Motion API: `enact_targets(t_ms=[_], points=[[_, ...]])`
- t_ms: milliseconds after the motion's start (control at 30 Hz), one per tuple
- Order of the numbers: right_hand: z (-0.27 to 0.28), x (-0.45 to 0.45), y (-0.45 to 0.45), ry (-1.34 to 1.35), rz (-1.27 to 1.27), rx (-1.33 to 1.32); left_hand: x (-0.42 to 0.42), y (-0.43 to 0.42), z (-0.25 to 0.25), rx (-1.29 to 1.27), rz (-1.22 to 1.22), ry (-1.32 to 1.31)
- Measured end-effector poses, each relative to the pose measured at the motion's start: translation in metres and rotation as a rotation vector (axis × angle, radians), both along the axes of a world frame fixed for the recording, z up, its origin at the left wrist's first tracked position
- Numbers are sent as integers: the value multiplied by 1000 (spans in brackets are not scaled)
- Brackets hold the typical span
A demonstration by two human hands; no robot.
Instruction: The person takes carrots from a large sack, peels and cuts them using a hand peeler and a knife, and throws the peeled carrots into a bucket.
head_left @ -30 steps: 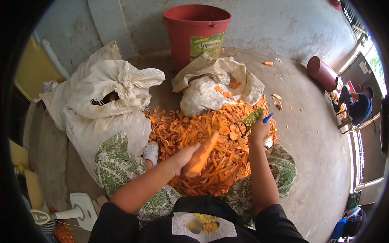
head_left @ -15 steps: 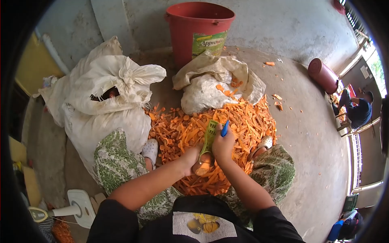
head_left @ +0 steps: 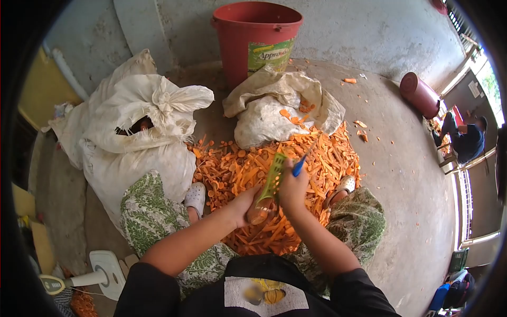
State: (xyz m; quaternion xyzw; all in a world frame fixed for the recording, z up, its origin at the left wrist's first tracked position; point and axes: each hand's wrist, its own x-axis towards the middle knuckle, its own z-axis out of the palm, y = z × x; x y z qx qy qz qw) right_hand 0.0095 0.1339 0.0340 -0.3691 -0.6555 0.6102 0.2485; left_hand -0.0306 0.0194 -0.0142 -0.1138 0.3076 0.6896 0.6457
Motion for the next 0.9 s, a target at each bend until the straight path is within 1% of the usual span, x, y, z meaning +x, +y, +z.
enact_targets(t_ms=[33,100,133,167,200,233,300,367,400,433,467,500,567,600,633,700,733,767,800,833,867,900], points=[[-2,1,-4,-1,-3,0,1,1,5,0,-3,-1],[-11,3,-7,-56,74,177,3,2,10,-61,-18,24],[-23,3,-4,-37,60,216,2,1,-1,-61,-18,23],[-32,0,1,-38,63,217,2,-2,-23,-29,-94,51],[-40,-3,10,-81,-6,307,2,-3,-35,2,-168,80],[-46,-7,21,-121,-79,394,5,-4,-20,1,-167,81],[-49,-11,69,-248,-215,506,10,-9,10,-129,-322,182],[-49,-9,105,-27,-376,395,8,-10,15,-132,-350,226],[-43,-9,108,-24,-378,392,6,-9,15,-84,-338,235],[-37,-7,110,-32,-376,320,3,-8,15,-35,-325,242],[-30,-5,110,-42,-372,251,-1,-6,9,-68,-298,220],[-25,-6,101,-42,-370,254,-2,-6,9,-65,-296,219],[-20,-10,63,-60,-153,158,-2,-6,7,-98,-149,174],[-15,-9,39,6,-74,111,-1,-6,-1,-60,-120,135],[-8,-6,17,73,2,64,-1,-5,2,-62,-121,136],[6,2,-12,44,68,22,2,0,11,-47,-50,156],[1,4,-15,42,65,22,1,1,10,-77,-41,122],[-9,5,-16,30,91,145,3,1,13,-76,-42,120],[-14,5,-17,18,120,270,8,0,24,-81,7,104],[-15,6,-17,17,124,272,10,0,30,-86,57,88],[-15,6,-17,-14,129,340,6,-3,19,-86,62,87],[-15,7,-16,-45,133,408,0,-9,-2,137,-31,77]])
